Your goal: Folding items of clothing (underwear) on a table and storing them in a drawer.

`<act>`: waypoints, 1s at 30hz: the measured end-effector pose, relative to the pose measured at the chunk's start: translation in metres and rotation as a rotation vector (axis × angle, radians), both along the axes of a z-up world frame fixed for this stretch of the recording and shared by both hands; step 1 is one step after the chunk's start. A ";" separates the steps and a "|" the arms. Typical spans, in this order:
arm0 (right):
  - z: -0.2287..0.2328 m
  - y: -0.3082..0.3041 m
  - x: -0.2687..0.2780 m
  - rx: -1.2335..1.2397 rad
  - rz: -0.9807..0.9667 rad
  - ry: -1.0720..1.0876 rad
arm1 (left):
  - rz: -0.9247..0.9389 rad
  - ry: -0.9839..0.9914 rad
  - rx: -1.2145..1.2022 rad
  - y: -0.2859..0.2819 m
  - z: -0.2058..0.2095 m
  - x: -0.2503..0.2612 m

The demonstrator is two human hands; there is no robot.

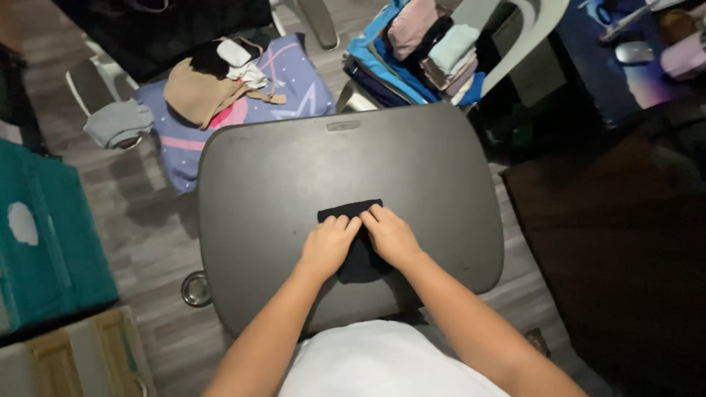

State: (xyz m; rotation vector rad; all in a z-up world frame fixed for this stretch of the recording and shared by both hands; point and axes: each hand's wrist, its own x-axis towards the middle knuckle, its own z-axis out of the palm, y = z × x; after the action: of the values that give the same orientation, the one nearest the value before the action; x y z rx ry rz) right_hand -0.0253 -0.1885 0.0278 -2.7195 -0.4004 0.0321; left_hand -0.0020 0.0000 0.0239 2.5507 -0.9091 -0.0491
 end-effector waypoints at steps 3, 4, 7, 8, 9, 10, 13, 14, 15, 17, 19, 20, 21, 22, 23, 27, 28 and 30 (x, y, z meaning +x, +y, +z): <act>0.002 -0.003 -0.002 0.017 -0.026 0.022 | -0.026 0.006 -0.063 0.003 -0.007 -0.002; 0.005 -0.003 -0.003 0.014 -0.030 0.020 | -0.031 0.005 -0.066 0.005 -0.008 -0.002; 0.006 -0.002 -0.008 -0.001 -0.026 0.078 | -0.054 0.049 -0.073 0.009 -0.013 -0.001; 0.002 -0.002 -0.009 -0.003 -0.022 0.060 | -0.067 0.050 -0.074 0.009 -0.015 -0.001; -0.002 -0.003 -0.011 -0.005 -0.019 0.042 | -0.080 0.051 -0.076 0.010 -0.018 -0.002; -0.001 -0.001 -0.010 -0.005 -0.020 0.039 | -0.082 0.048 -0.076 0.009 -0.022 -0.001; 0.001 0.002 -0.011 -0.047 -0.076 0.112 | -0.092 0.015 -0.080 0.006 -0.029 0.001; 0.001 0.001 -0.012 -0.015 -0.072 0.091 | -0.089 0.030 -0.055 0.005 -0.026 0.002; 0.002 0.000 -0.013 0.017 -0.069 0.069 | -0.085 0.045 -0.031 0.004 -0.022 0.004; 0.024 0.000 -0.026 0.066 0.019 -0.079 | -0.078 0.074 -0.020 0.001 -0.020 0.007; 0.038 0.000 -0.039 0.118 0.112 -0.222 | -0.065 0.110 -0.006 -0.004 -0.018 0.011; 0.040 0.003 -0.048 0.075 0.147 -0.223 | -0.052 0.123 -0.013 -0.002 -0.018 0.011; 0.042 0.006 -0.057 0.033 0.183 -0.225 | -0.039 0.135 -0.020 0.000 -0.018 0.011; 0.028 0.006 -0.064 0.048 0.186 -0.212 | -0.033 0.149 -0.008 0.001 -0.020 0.012; 0.013 0.006 -0.071 0.035 0.130 -0.201 | -0.034 0.146 -0.025 0.002 -0.022 0.014; -0.047 -0.009 -0.097 0.013 0.078 0.036 | -0.030 0.136 -0.087 0.003 -0.021 0.013; -0.038 -0.007 -0.095 0.016 0.080 0.038 | -0.028 0.138 -0.084 0.004 -0.019 0.015; -0.019 -0.006 -0.092 0.141 0.070 0.038 | -0.030 0.144 -0.096 0.003 -0.014 0.017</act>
State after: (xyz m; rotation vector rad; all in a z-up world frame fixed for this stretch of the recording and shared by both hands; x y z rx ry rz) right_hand -0.1169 -0.1941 0.0086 -2.5617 -0.4691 0.0722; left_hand 0.0149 0.0030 0.0099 2.4107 -0.8730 -0.1906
